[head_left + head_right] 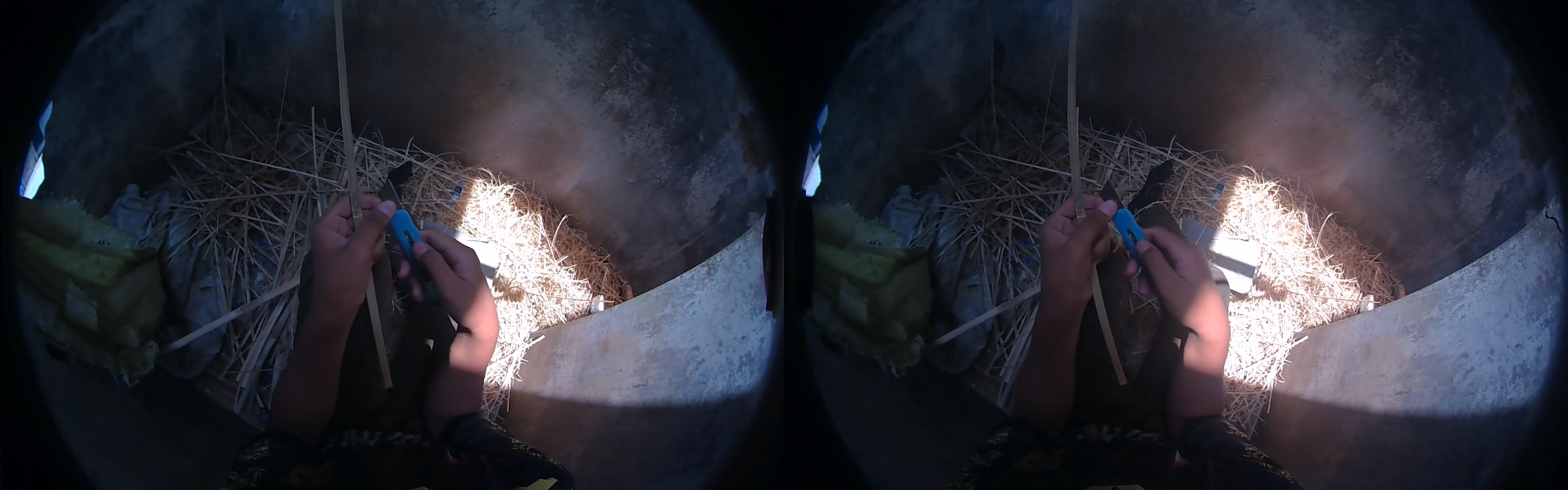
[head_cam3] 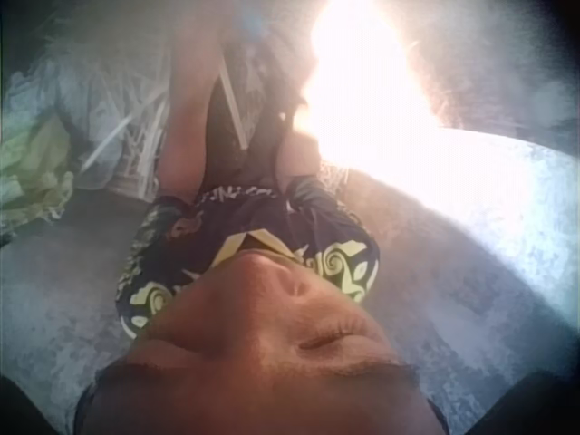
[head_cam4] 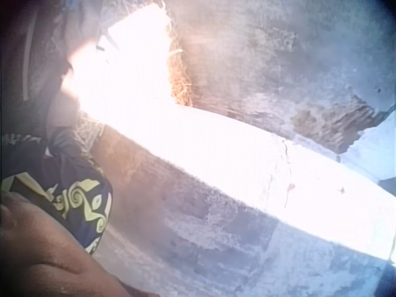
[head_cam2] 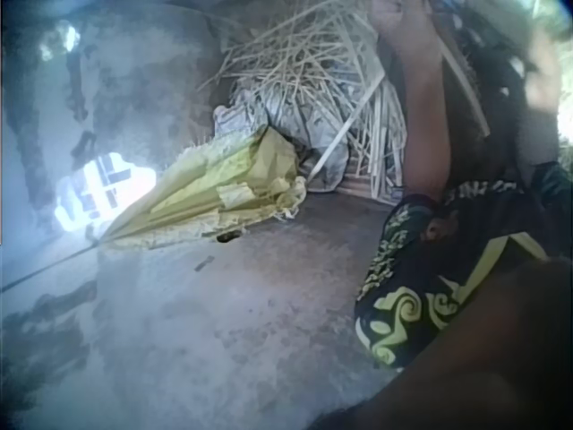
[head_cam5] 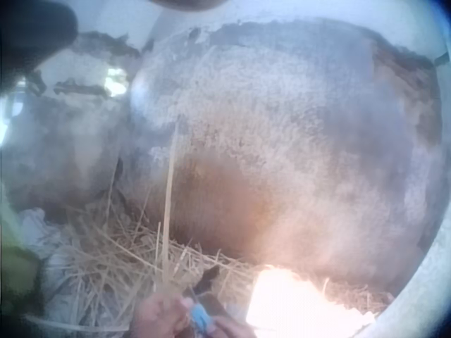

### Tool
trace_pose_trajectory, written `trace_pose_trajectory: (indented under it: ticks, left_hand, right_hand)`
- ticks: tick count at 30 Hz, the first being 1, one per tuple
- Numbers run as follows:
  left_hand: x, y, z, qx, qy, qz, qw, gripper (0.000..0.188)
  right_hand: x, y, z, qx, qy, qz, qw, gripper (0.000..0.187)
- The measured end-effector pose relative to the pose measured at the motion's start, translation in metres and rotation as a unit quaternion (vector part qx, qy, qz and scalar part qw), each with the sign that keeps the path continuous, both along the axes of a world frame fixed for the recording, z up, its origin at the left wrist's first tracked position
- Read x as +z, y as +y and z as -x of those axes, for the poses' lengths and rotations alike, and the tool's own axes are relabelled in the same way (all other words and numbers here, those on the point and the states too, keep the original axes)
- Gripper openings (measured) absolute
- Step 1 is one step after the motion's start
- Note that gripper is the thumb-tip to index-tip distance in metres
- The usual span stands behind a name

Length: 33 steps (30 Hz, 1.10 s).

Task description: The person sits on the floor and uses a blue utility knife to shave thin strips from a long bamboo stick. The person holds the stick with one hand and carefully scrapes along its length with the knife, producing fine shavings that fall onto the straw-covered floor.

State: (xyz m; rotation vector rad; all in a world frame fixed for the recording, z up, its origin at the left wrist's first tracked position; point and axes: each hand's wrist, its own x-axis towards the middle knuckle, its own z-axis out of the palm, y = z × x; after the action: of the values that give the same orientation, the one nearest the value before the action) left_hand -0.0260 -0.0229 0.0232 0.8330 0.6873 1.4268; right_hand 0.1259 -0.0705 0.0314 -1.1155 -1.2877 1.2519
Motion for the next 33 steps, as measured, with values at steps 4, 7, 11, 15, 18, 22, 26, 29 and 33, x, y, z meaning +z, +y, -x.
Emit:
trace_pose_trajectory:
  ticks: [4,7,11,15,18,22,26,29,33]
  left_hand:
    - [0.002,0.0,0.0,-0.002,-0.007,-0.002,1.0,0.021]
    - [0.004,-0.001,0.002,-0.001,-0.007,0.003,1.0,0.022]
    - [0.006,-0.001,0.003,0.002,-0.008,0.006,1.0,0.022]
    - [0.007,-0.001,0.005,0.005,-0.011,0.015,1.0,0.023]
    - [0.006,0.0,0.007,-0.006,-0.002,0.007,1.0,0.024]
    - [0.006,-0.003,0.005,-0.015,0.018,0.018,1.0,0.023]
    - [0.011,-0.004,0.004,-0.009,0.042,0.018,0.999,0.022]
    - [0.007,-0.001,0.003,-0.007,0.032,0.011,0.999,0.022]
    - [0.006,-0.001,0.002,-0.007,0.023,0.009,1.0,0.021]
  right_hand:
    - [-0.003,0.001,0.001,-0.016,0.046,0.01,0.999,0.021]
    - [-0.005,0.003,0.004,-0.018,0.063,0.006,0.998,0.02]
    - [-0.006,0.003,0.009,-0.026,0.077,-0.002,0.997,0.02]
    - [-0.005,0.003,0.01,-0.018,0.075,-0.002,0.997,0.022]
    - [-0.003,0.002,0.009,-0.016,0.059,0.002,0.998,0.023]
    - [0.002,-0.002,0.002,-0.014,0.023,0.022,0.999,0.025]
    - [0.002,-0.003,0.0,-0.017,0.026,0.033,0.999,0.025]
    - [0.0,-0.001,0.0,-0.015,0.034,0.014,0.999,0.025]
    - [0.0,-0.002,0.001,-0.014,0.045,0.007,0.999,0.024]
